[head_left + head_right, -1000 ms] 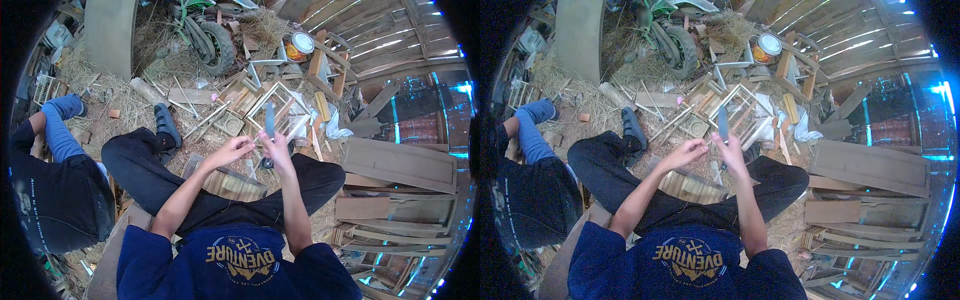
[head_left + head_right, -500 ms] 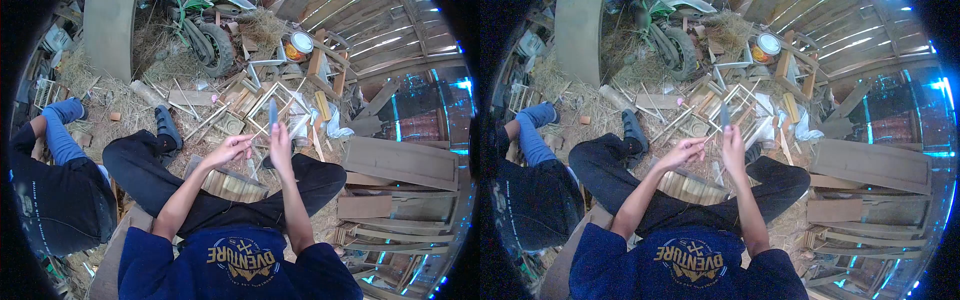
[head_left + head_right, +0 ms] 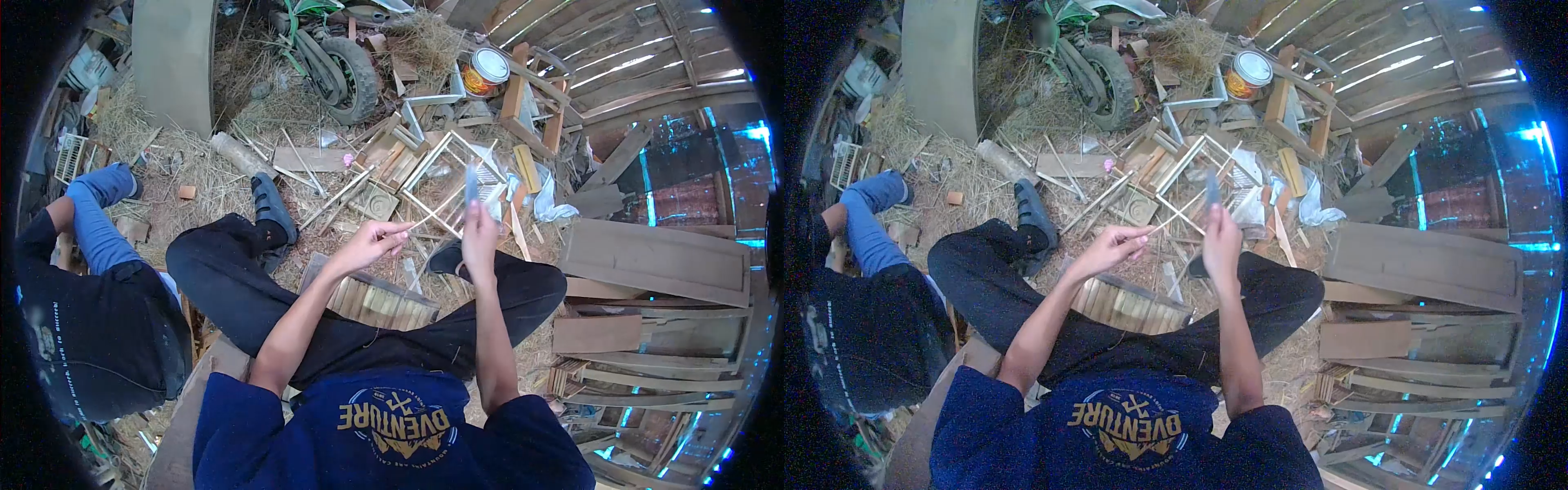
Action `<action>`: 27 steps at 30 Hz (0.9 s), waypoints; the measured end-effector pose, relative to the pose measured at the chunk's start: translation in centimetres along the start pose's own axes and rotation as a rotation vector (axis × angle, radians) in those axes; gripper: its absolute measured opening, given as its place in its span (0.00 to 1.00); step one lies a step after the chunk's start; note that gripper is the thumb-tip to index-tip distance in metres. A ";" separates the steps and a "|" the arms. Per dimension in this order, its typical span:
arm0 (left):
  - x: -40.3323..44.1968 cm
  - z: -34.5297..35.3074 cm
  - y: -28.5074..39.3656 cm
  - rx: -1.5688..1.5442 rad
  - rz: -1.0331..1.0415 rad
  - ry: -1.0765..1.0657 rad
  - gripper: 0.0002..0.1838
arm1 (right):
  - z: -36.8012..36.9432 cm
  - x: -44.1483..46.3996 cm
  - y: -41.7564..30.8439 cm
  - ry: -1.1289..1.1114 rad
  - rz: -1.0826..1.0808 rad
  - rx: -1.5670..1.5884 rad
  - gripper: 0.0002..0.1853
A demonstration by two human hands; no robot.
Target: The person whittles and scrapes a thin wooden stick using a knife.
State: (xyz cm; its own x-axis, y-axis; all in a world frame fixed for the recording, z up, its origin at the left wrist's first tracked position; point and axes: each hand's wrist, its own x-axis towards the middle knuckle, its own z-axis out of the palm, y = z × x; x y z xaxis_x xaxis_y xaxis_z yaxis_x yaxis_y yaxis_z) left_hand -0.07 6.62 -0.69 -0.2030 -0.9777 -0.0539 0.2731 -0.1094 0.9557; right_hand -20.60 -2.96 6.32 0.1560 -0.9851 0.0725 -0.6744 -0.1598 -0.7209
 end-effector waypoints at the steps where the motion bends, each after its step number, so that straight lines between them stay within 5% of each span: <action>1: -0.1 0.1 0.2 0.027 -0.014 -0.004 0.21 | -0.2 -0.1 -0.2 -0.011 0.020 -0.005 0.24; 5: -0.1 0.5 -0.9 0.148 -0.020 0.030 0.20 | 0.9 -2.3 -1.9 -0.266 -0.092 -0.192 0.21; 8: -0.2 0.5 0.3 0.217 -0.043 0.079 0.19 | 1.4 -1.4 -0.3 -0.112 -0.105 -0.139 0.22; 10: -0.4 0.7 0.8 0.220 -0.056 0.104 0.19 | 0.7 -0.2 -0.3 -0.022 0.112 -0.037 0.24; 12: -0.3 1.0 0.5 0.197 -0.043 0.111 0.19 | 1.4 -1.1 -0.8 -0.047 0.074 -0.065 0.23; 14: -0.1 0.8 -1.0 0.233 0.018 0.141 0.18 | 3.5 -3.0 -0.1 -0.088 -0.208 -0.134 0.23; 15: -0.1 0.8 -0.6 0.249 0.050 0.164 0.18 | 3.0 -3.2 -1.6 -0.298 -0.089 -0.191 0.23; 18: -0.2 1.0 0.3 0.169 -0.064 0.151 0.18 | 3.8 -2.7 -0.4 -0.096 -0.098 -0.020 0.24; 20: -0.2 1.1 -0.6 0.152 -0.054 0.142 0.17 | 3.5 -1.8 0.2 0.002 0.092 0.086 0.24; 23: -0.3 0.9 -0.2 0.104 -0.061 0.144 0.18 | 5.1 -3.4 0.5 -0.095 -0.095 -0.004 0.23; 26: -0.2 0.8 -0.1 0.123 -0.066 0.127 0.19 | 4.9 -3.7 1.0 -0.192 -0.127 -0.051 0.23; 27: -0.2 0.7 -0.1 0.145 -0.066 0.118 0.20 | 4.3 -3.3 0.4 -0.166 0.017 -0.034 0.25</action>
State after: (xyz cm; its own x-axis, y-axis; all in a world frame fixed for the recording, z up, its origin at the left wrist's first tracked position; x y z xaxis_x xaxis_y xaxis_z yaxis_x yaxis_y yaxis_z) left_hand -0.73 6.92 -0.59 -0.1020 -0.9845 -0.1430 0.1226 -0.1551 0.9803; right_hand -18.31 0.47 2.85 0.2593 -0.9642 -0.0561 -0.7013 -0.1481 -0.6973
